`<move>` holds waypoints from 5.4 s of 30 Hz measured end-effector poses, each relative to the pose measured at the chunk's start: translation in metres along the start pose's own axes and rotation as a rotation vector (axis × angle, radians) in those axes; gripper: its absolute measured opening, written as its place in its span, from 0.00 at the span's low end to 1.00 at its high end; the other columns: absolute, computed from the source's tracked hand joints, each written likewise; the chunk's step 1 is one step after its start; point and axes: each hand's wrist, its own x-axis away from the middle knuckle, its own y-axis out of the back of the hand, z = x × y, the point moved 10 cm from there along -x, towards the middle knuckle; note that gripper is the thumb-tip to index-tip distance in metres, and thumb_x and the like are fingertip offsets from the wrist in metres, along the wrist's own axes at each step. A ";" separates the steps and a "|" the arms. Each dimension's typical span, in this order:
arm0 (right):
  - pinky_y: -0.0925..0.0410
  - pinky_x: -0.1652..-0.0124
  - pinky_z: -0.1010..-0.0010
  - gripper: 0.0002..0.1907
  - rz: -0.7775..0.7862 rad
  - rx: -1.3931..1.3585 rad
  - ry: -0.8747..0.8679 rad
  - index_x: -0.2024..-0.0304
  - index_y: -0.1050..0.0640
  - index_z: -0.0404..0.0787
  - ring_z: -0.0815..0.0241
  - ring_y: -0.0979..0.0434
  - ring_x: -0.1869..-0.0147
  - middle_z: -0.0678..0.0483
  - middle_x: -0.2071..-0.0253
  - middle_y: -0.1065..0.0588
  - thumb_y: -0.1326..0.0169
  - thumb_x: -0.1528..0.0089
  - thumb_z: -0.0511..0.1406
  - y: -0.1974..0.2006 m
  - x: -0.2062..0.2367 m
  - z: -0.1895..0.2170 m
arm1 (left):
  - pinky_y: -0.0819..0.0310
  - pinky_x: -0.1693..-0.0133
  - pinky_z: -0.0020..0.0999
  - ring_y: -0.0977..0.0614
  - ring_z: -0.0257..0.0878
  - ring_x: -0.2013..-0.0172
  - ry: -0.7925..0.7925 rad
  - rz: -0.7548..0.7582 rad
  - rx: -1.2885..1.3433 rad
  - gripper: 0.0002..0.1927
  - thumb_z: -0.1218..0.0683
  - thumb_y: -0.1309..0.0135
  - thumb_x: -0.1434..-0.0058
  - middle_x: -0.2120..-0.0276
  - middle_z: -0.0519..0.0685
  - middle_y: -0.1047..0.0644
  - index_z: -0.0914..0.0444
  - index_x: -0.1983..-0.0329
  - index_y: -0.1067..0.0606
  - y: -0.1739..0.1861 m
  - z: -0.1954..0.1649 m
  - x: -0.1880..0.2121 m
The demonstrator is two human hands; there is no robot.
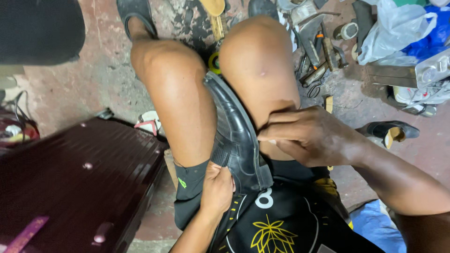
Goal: The person is sewing a black shoe using a needle and thread. They repeatedly pass the needle through the shoe's sole and upper, pulling the thread to secure the stitching.
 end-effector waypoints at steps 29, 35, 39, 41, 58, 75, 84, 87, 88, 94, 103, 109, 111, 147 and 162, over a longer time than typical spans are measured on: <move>0.30 0.64 0.61 0.06 -0.023 0.278 -0.055 0.64 0.26 0.40 0.51 0.22 0.62 0.50 0.66 0.27 0.45 0.44 0.33 -0.014 -0.001 0.018 | 0.34 0.70 0.20 0.25 0.22 0.72 -0.011 0.111 0.064 0.10 0.67 0.49 0.36 0.69 0.37 0.21 0.65 0.57 0.21 -0.007 -0.006 0.002; 0.28 0.69 0.63 0.07 0.022 0.205 -0.074 0.60 0.23 0.40 0.53 0.21 0.67 0.51 0.68 0.27 0.43 0.40 0.34 -0.010 -0.002 0.007 | 0.37 0.72 0.18 0.26 0.24 0.72 -0.141 0.209 0.194 0.11 0.69 0.51 0.29 0.65 0.43 0.21 0.69 0.53 0.19 -0.011 -0.012 0.002; 0.25 0.68 0.65 0.18 -0.001 0.013 -0.028 0.48 0.21 0.43 0.53 0.20 0.66 0.54 0.61 0.23 0.45 0.42 0.32 0.003 -0.001 -0.006 | 0.24 0.51 0.30 0.19 0.34 0.54 -0.096 0.186 0.297 0.19 0.71 0.56 0.36 0.53 0.48 0.20 0.67 0.45 0.24 -0.012 -0.006 -0.004; 0.25 0.70 0.68 0.17 0.019 0.012 -0.111 0.49 0.21 0.47 0.57 0.19 0.70 0.58 0.61 0.21 0.43 0.41 0.33 -0.002 0.000 -0.017 | 0.25 0.48 0.30 0.19 0.34 0.51 -0.089 0.226 0.273 0.20 0.71 0.58 0.34 0.50 0.49 0.20 0.68 0.43 0.25 -0.018 -0.010 -0.005; 0.26 0.73 0.70 0.21 0.086 0.197 0.011 0.57 0.20 0.44 0.60 0.17 0.60 0.61 0.63 0.23 0.42 0.53 0.24 0.004 -0.018 -0.002 | 0.30 0.61 0.25 0.21 0.32 0.59 0.044 0.272 0.333 0.20 0.69 0.54 0.32 0.50 0.49 0.19 0.67 0.39 0.24 -0.016 -0.002 -0.005; 0.31 0.62 0.62 0.06 -0.083 0.368 -0.095 0.66 0.25 0.44 0.53 0.23 0.63 0.52 0.67 0.28 0.42 0.44 0.34 -0.004 -0.004 0.020 | 0.25 0.54 0.24 0.19 0.29 0.56 -0.103 0.237 0.160 0.14 0.68 0.53 0.35 0.55 0.44 0.20 0.67 0.49 0.22 -0.030 -0.037 0.003; 0.31 0.69 0.65 0.18 -0.172 0.514 0.002 0.75 0.29 0.45 0.56 0.25 0.70 0.55 0.74 0.30 0.38 0.41 0.46 0.013 -0.001 0.019 | 0.49 0.82 0.23 0.37 0.24 0.85 -0.040 0.128 0.009 0.09 0.64 0.53 0.33 0.81 0.40 0.26 0.67 0.62 0.20 -0.011 -0.017 -0.007; 0.31 0.71 0.65 0.18 -0.222 0.581 0.014 0.77 0.28 0.45 0.56 0.24 0.72 0.55 0.76 0.30 0.38 0.42 0.46 0.016 0.003 0.022 | 0.46 0.83 0.25 0.35 0.26 0.86 -0.098 0.189 0.019 0.10 0.65 0.55 0.35 0.84 0.41 0.30 0.66 0.72 0.26 -0.007 -0.008 -0.012; 0.31 0.72 0.65 0.18 -0.242 0.573 0.009 0.77 0.28 0.45 0.56 0.24 0.73 0.55 0.76 0.29 0.38 0.42 0.47 0.016 0.004 0.023 | 0.45 0.83 0.25 0.35 0.26 0.86 -0.109 0.190 0.011 0.11 0.65 0.56 0.36 0.84 0.42 0.31 0.66 0.74 0.28 -0.004 -0.005 -0.014; 0.32 0.74 0.64 0.20 -0.291 0.544 -0.025 0.79 0.28 0.45 0.54 0.24 0.75 0.55 0.78 0.29 0.38 0.43 0.48 0.011 0.008 0.024 | 0.42 0.83 0.26 0.34 0.29 0.86 -0.079 0.120 0.006 0.13 0.63 0.55 0.34 0.85 0.44 0.30 0.64 0.77 0.30 0.011 0.011 -0.014; 0.30 0.72 0.63 0.26 -0.249 0.557 -0.068 0.82 0.28 0.44 0.55 0.23 0.75 0.54 0.79 0.28 0.35 0.48 0.55 0.018 0.019 -0.009 | 0.38 0.82 0.28 0.31 0.34 0.85 -0.077 0.118 0.056 0.13 0.61 0.55 0.33 0.84 0.48 0.29 0.67 0.76 0.31 0.008 0.006 -0.011; 0.33 0.72 0.58 0.19 -0.178 0.551 -0.214 0.78 0.27 0.44 0.51 0.24 0.72 0.54 0.77 0.29 0.39 0.42 0.48 0.050 0.037 -0.048 | 0.36 0.76 0.27 0.30 0.30 0.79 0.007 0.216 0.029 0.12 0.56 0.51 0.33 0.76 0.46 0.25 0.66 0.52 0.22 -0.011 -0.040 0.026; 0.35 0.72 0.56 0.19 -0.258 0.535 -0.253 0.76 0.27 0.42 0.46 0.26 0.72 0.51 0.76 0.30 0.39 0.43 0.48 0.068 0.049 -0.048 | 0.40 0.81 0.25 0.30 0.30 0.83 0.085 0.116 -0.361 0.13 0.54 0.48 0.36 0.76 0.48 0.22 0.60 0.51 0.19 -0.002 -0.060 0.039; 0.27 0.71 0.71 0.03 -0.279 -0.425 -0.288 0.63 0.17 0.45 0.62 0.17 0.72 0.57 0.72 0.18 0.38 0.40 0.34 0.041 0.058 -0.005 | 0.21 0.70 0.36 0.19 0.41 0.73 -0.828 0.368 -1.042 0.40 0.58 0.34 0.43 0.66 0.50 0.23 0.57 0.28 0.36 -0.154 -0.194 0.074; 0.29 0.56 0.54 0.11 -0.309 0.546 -1.047 0.50 0.19 0.47 0.43 0.21 0.56 0.47 0.56 0.21 0.44 0.31 0.43 0.131 0.253 -0.247 | 0.22 0.74 0.32 0.21 0.37 0.75 -0.794 0.341 -0.958 0.45 0.59 0.31 0.46 0.63 0.49 0.29 0.63 0.28 0.40 -0.139 -0.194 0.074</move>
